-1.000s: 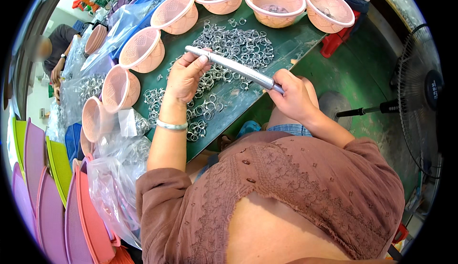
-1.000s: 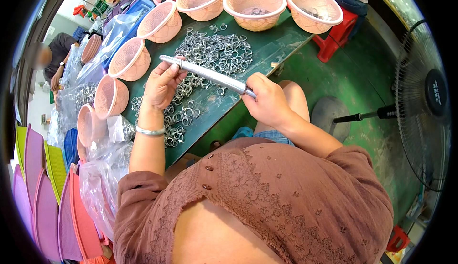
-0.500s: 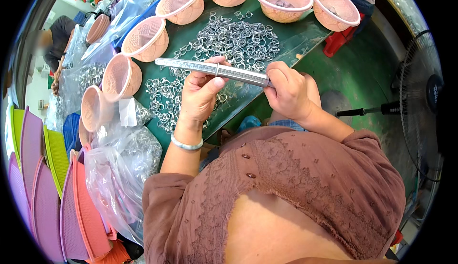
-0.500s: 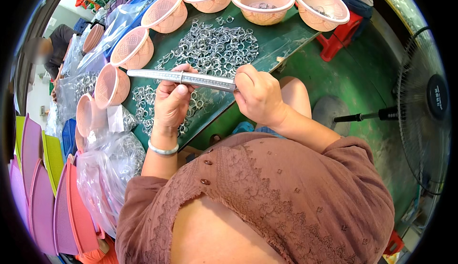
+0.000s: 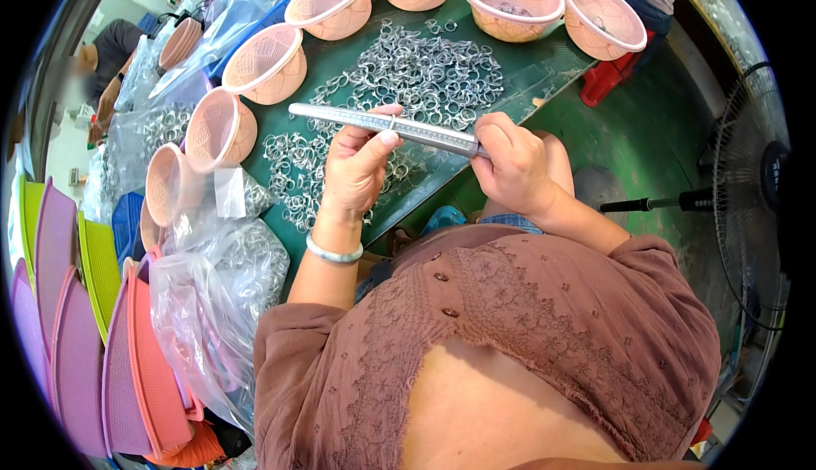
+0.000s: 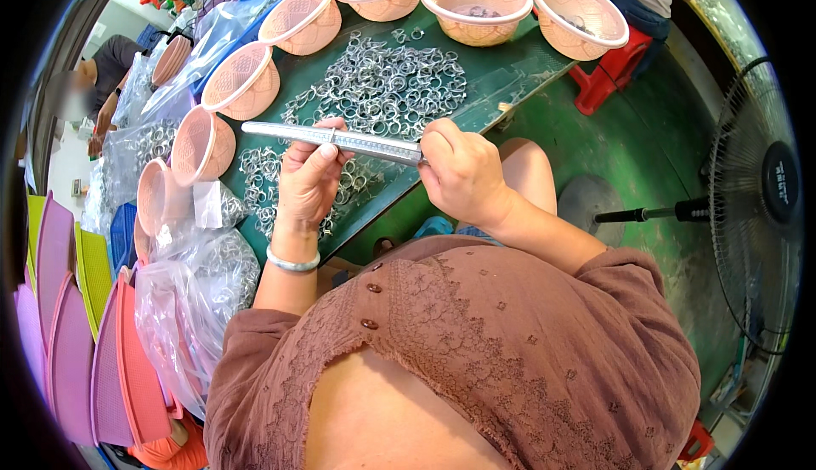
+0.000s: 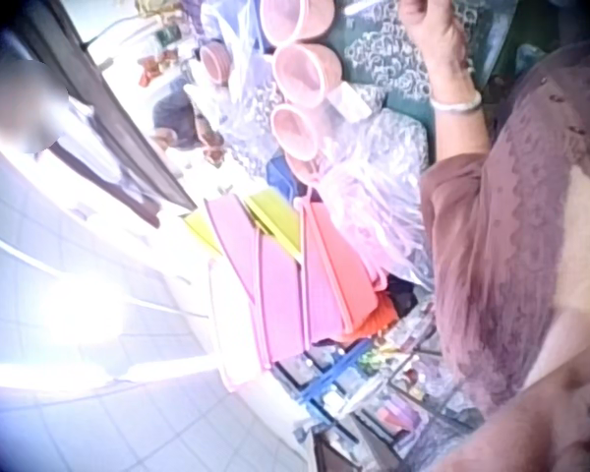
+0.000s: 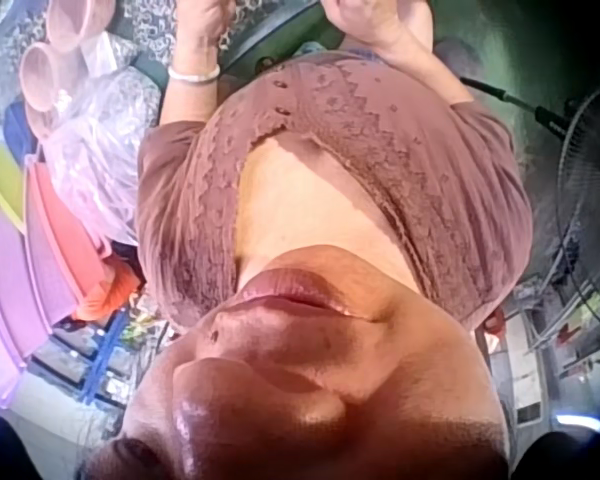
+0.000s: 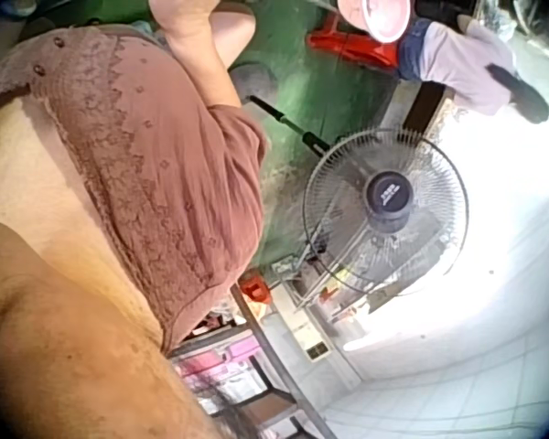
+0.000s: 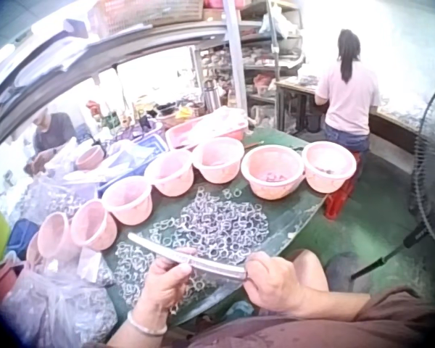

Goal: The person picks up metal rings from a workbench and slides them onto a tapered sizing mandrel to check their dimensions, repeating this for several rings.

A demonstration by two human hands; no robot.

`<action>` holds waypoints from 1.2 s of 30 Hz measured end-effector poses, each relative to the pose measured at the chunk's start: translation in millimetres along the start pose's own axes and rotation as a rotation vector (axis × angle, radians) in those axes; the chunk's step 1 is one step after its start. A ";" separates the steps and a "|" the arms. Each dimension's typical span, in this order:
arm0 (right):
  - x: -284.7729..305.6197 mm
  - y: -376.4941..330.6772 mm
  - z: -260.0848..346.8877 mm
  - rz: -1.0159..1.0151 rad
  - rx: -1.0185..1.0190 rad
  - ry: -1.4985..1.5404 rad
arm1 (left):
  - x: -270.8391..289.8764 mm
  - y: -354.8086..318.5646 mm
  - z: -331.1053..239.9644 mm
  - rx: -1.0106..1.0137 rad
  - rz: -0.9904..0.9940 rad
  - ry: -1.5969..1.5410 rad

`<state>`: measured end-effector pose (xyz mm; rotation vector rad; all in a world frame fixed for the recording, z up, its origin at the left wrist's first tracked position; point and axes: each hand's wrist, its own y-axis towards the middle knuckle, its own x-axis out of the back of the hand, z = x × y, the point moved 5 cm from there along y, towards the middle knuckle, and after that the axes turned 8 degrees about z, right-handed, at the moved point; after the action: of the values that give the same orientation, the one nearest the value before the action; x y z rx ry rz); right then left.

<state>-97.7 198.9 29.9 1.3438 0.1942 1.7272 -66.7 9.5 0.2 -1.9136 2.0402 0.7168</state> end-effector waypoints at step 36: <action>21.1 -53.4 -85.3 0.050 -0.533 0.399 | 15.6 62.8 -14.7 0.209 -0.144 -0.391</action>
<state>-139.3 277.7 -21.5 0.6194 -0.0782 1.9018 -128.0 -10.5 16.0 -1.6324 1.6517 0.7414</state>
